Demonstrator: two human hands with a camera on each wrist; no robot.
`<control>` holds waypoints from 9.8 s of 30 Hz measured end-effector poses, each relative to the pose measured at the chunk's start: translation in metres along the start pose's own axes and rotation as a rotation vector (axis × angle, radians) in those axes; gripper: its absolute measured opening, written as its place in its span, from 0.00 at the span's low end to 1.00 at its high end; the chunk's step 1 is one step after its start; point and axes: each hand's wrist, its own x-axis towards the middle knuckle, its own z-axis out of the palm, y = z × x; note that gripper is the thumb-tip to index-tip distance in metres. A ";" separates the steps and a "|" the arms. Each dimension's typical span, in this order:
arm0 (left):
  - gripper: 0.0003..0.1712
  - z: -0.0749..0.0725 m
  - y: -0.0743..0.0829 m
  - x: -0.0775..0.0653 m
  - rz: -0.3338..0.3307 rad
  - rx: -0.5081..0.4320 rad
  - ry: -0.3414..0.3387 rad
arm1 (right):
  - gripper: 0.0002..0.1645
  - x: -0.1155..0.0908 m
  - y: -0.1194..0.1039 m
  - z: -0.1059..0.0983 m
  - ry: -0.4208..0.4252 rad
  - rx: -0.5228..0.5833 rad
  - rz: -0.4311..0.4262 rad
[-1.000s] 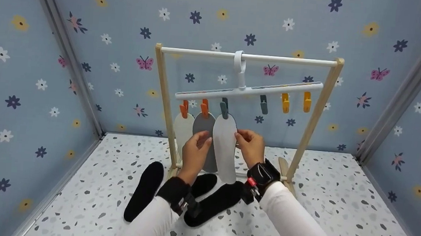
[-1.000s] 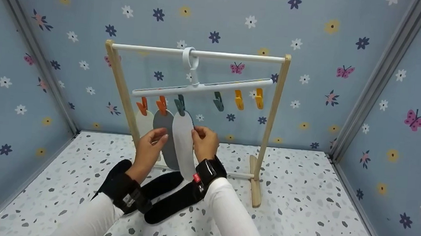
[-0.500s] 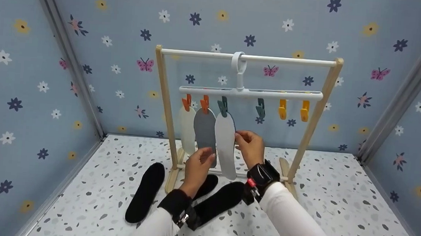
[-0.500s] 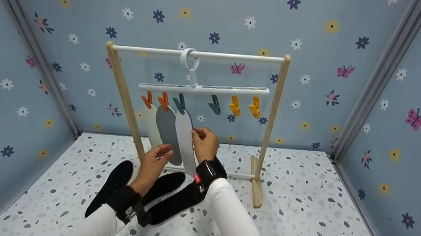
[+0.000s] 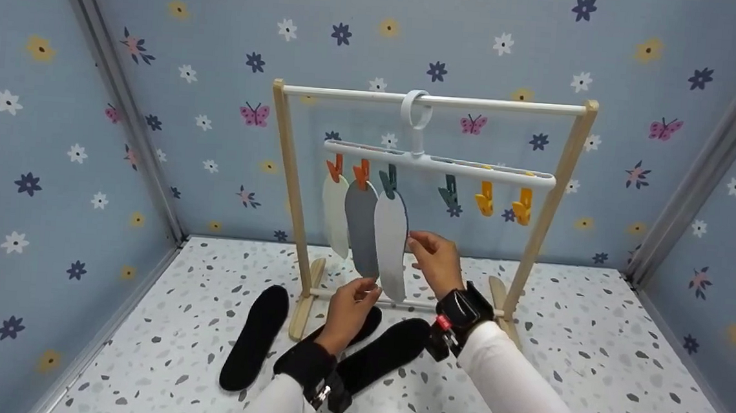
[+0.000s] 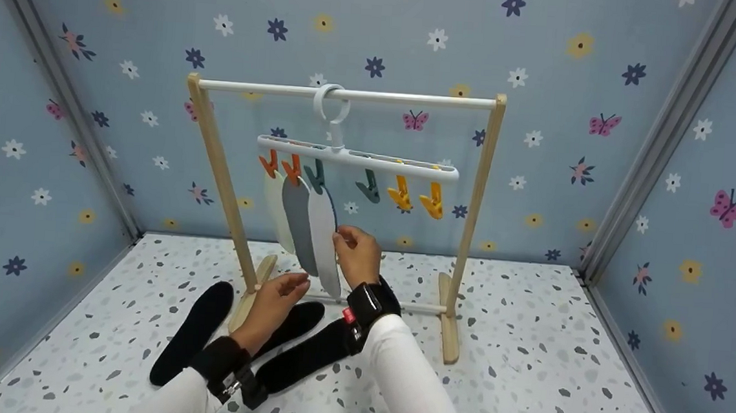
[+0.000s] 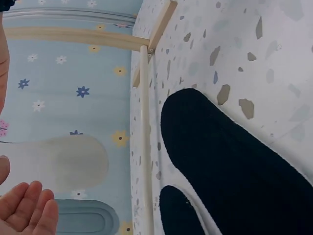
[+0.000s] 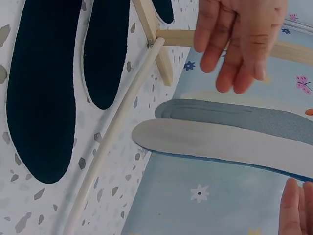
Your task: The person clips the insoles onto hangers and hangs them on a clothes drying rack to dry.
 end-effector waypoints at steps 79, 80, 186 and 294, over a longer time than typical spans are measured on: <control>0.07 0.029 -0.063 -0.030 -0.081 0.595 -0.186 | 0.30 0.010 -0.056 -0.143 0.256 -0.107 -0.240; 0.07 0.029 -0.063 -0.030 -0.079 0.594 -0.187 | 0.30 0.010 -0.056 -0.143 0.255 -0.108 -0.238; 0.06 0.045 0.001 -0.029 -0.010 -0.167 -0.124 | 0.24 0.009 -0.065 -0.145 0.225 -0.091 -0.167; 0.07 0.101 0.088 0.000 -0.250 -0.506 -0.135 | 0.15 0.014 -0.066 -0.132 0.360 0.047 -0.164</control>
